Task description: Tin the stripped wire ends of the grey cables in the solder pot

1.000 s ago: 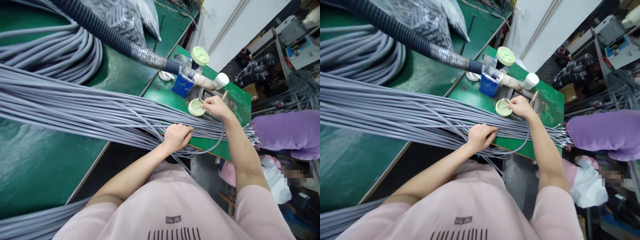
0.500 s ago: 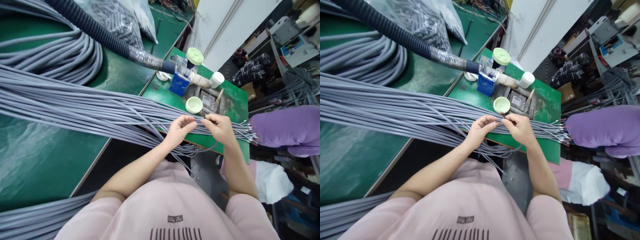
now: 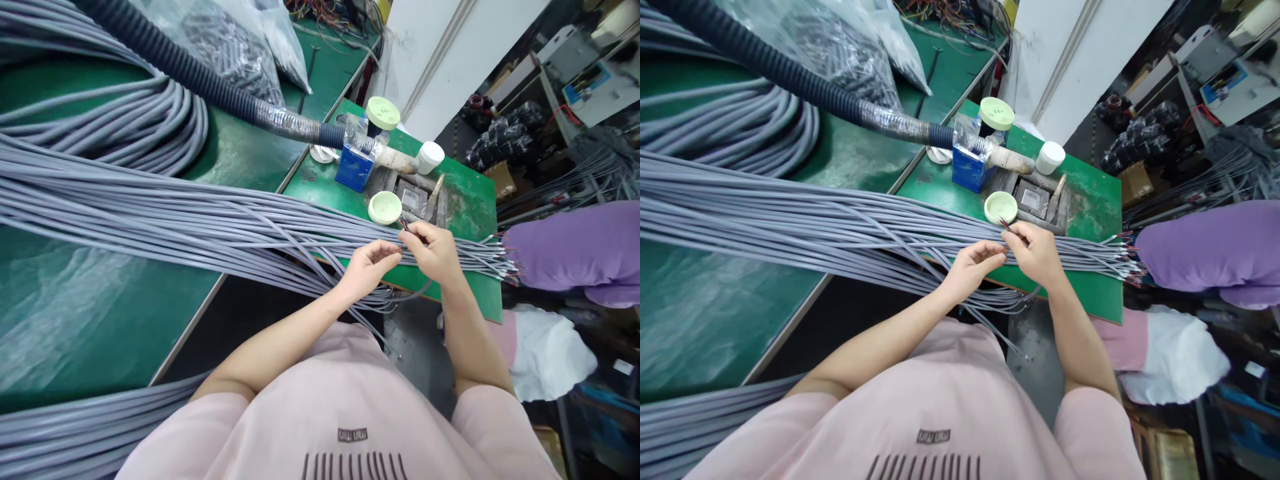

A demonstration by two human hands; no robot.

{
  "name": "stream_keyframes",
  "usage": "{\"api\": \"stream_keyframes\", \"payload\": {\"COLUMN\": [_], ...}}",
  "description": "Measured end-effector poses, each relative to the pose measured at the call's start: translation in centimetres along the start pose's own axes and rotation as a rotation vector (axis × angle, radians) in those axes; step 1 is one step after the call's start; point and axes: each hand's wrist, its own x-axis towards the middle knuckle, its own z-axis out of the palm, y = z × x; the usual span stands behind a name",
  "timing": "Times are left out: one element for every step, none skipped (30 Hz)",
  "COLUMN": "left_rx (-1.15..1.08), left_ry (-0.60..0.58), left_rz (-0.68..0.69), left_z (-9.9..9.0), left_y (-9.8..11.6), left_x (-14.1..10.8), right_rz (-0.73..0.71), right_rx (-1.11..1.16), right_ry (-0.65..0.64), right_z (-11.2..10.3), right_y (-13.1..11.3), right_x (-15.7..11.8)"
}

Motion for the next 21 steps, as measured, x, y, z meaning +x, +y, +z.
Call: {"api": "stream_keyframes", "payload": {"left_rx": [0.12,0.265,0.422,0.578,0.709,0.815,0.901,0.975,1.042,1.095,1.135,1.159,1.171,1.174,1.174,1.176,1.18,1.184,1.187,1.189,1.191], "left_ry": [0.007,0.022,0.049,0.079,0.117,0.155,0.192,0.214,0.217,0.21,0.197,0.186,0.181,0.181,0.181,0.18,0.179,0.177,0.174,0.172,0.17], "left_rz": [0.076,0.171,0.28,0.383,0.464,0.516,0.547,0.566,0.578,0.587,0.592,0.596,0.6,0.607,0.611,0.615,0.62,0.622,0.621,0.621,0.621], "left_z": [-0.5,-1.2,-2.0,-2.8,-3.7,-4.5,-5.2,-5.7,-6.1,-6.2,-6.3,-6.3,-6.2,-6.1,-6.1,-6.1,-6.1,-6.1,-6.2,-6.2,-6.2], "left_y": [0.2,0.4,0.6,0.7,0.8,0.7,0.6,0.4,0.1,-0.2,-0.5,-0.7,-0.9,-1.0,-1.1,-1.1,-1.1,-1.0,-1.0,-1.0,-1.0], "left_x": [0.1,0.2,0.3,0.6,0.8,1.1,1.4,1.7,1.9,2.0,2.1,2.1,2.1,2.1,2.1,2.0,2.0,2.0,2.0,2.0,2.0], "right_rz": [0.001,0.004,0.008,0.012,0.016,0.023,0.031,0.04,0.05,0.058,0.064,0.067,0.068,0.068,0.07,0.076,0.086,0.099,0.112,0.122,0.129], "right_rx": [-0.034,-0.072,-0.112,-0.153,-0.199,-0.248,-0.297,-0.348,-0.399,-0.449,-0.496,-0.542,-0.585,-0.623,-0.657,-0.684,-0.706,-0.725,-0.74,-0.753,-0.763], "right_ry": [-0.01,-0.026,-0.048,-0.075,-0.104,-0.132,-0.158,-0.186,-0.216,-0.249,-0.285,-0.32,-0.353,-0.379,-0.397,-0.409,-0.417,-0.421,-0.423,-0.425,-0.425], "right_z": [-0.2,-0.4,-0.6,-0.8,-1.0,-1.0,-1.0,-0.9,-0.8,-0.6,-0.3,0.0,0.4,0.7,1.0,1.3,1.6,1.9,2.1,2.3,2.5], "right_y": [0.3,0.6,0.9,1.2,1.5,1.9,2.2,2.5,2.8,3.0,3.2,3.4,3.6,3.7,3.9,4.0,4.0,4.1,4.1,4.2,4.2], "right_x": [0.6,1.3,2.1,3.0,4.0,5.0,6.0,7.0,7.9,8.8,9.6,10.3,10.9,11.4,11.7,12.1,12.3,12.5,12.6,12.7,12.7]}}
